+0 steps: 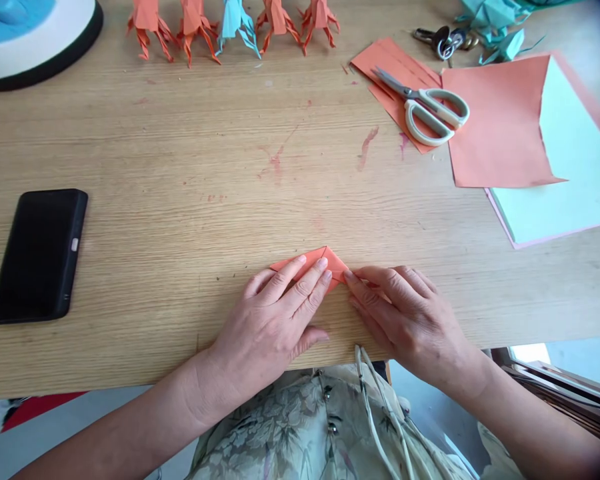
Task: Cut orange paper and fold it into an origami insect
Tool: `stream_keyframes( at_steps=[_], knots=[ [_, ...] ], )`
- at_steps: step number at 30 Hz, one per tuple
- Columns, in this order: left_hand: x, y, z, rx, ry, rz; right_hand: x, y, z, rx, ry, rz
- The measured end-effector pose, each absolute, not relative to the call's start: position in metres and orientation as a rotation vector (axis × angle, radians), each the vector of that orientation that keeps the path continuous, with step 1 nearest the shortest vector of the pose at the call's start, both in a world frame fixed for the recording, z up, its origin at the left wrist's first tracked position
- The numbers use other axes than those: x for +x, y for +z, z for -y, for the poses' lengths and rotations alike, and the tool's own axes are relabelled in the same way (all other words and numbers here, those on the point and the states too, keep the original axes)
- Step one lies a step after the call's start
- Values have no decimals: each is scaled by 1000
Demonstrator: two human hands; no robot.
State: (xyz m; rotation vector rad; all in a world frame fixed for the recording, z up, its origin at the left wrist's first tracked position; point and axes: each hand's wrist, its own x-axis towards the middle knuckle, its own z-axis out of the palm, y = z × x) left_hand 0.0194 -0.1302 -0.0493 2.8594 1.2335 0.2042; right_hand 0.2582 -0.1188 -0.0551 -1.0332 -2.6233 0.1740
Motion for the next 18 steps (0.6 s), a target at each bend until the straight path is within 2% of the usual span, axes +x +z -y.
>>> stream_keyframes(
  at_steps=[11, 18],
  knots=[
    [22, -36, 118, 2789, 249, -1187, 255, -51, 106, -1023, 222, 2600],
    [29, -39, 101, 2836, 473, -1054, 254, -51, 103, -991, 225, 2572]
  ],
)
